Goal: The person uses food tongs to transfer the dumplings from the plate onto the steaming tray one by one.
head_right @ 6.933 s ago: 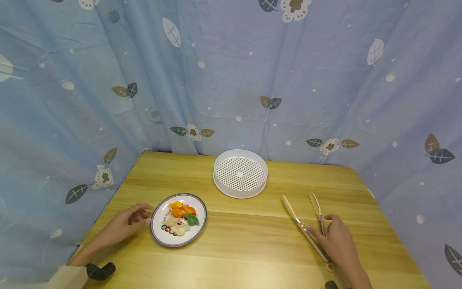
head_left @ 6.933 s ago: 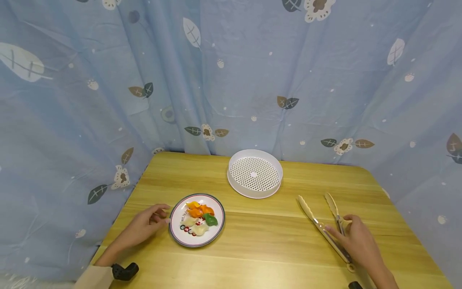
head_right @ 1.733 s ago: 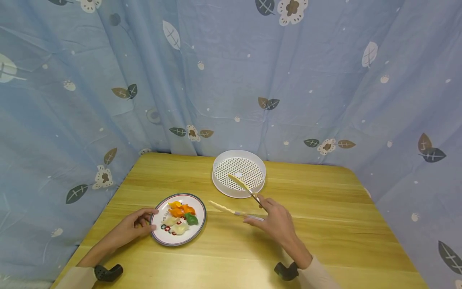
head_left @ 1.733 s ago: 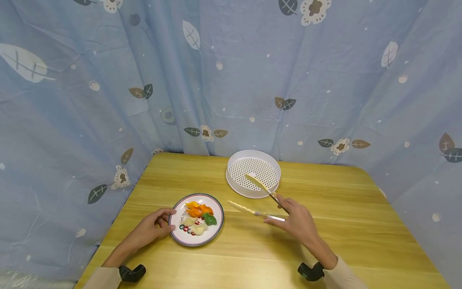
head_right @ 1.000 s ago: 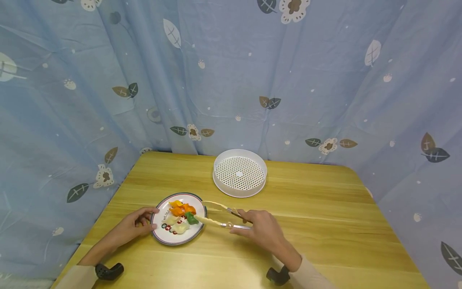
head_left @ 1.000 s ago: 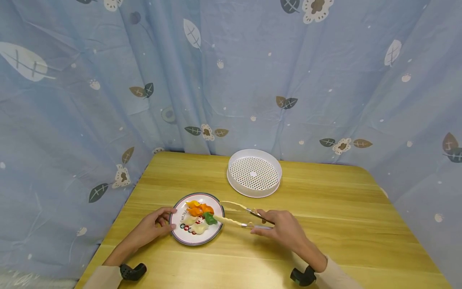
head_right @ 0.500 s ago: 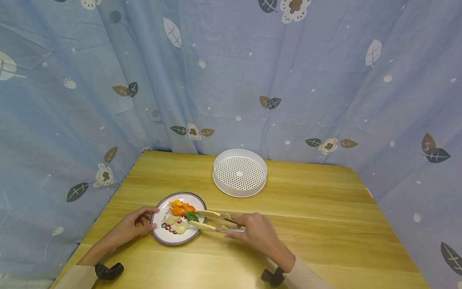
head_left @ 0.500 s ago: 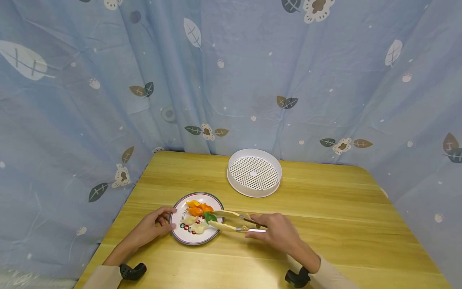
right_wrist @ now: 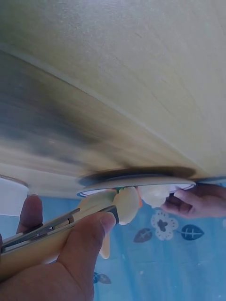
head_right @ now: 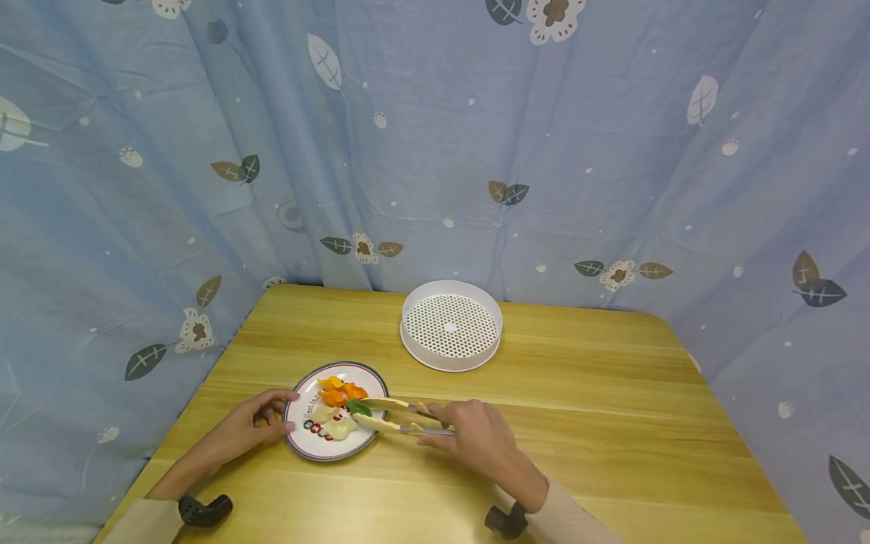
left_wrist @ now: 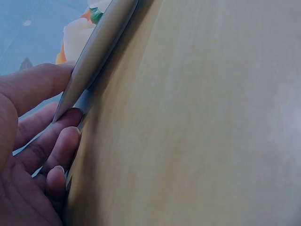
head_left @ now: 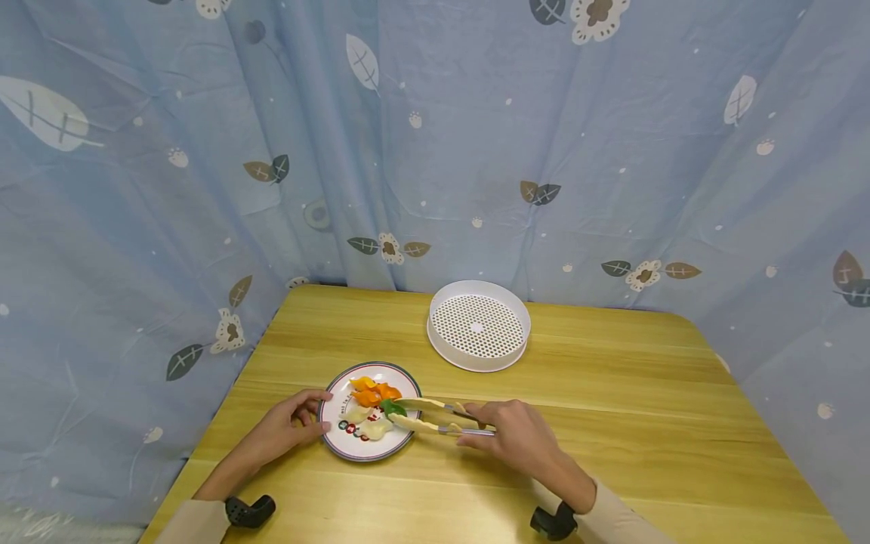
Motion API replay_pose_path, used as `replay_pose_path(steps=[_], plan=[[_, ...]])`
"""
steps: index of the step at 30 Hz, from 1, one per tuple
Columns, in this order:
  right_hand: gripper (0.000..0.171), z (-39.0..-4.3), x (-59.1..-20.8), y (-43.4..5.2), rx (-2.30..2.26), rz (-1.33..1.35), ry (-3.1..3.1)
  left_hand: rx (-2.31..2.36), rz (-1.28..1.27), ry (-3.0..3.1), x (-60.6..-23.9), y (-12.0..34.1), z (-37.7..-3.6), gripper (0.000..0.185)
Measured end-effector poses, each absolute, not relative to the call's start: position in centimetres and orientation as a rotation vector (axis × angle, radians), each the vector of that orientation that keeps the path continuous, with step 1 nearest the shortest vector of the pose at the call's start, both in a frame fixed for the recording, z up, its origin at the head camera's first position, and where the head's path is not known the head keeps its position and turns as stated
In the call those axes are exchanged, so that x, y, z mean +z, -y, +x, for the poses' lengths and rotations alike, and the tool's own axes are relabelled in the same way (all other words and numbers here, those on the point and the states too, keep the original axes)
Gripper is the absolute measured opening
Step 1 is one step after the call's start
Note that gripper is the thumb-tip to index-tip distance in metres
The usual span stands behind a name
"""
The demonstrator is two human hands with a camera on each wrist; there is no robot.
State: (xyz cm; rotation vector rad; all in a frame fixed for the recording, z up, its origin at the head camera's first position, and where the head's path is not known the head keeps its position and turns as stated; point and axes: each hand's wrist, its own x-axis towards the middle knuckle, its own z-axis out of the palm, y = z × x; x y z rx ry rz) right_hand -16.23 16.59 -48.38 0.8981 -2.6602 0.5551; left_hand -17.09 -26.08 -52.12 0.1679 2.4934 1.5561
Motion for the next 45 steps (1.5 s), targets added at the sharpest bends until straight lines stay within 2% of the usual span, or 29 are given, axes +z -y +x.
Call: replay_pose_path(steps=[22,45], plan=[[0.053,-16.3,-47.1,-18.4,0.693,0.864,2.581,1.519,0.182,-2.517,-52.0,26.3,-17.0,0.059],[0.05,-20.5,-44.2,-23.2,0.678,0.606,2.556,1.534,0.225,-2.505,-52.1,26.2,-17.1,0.069]])
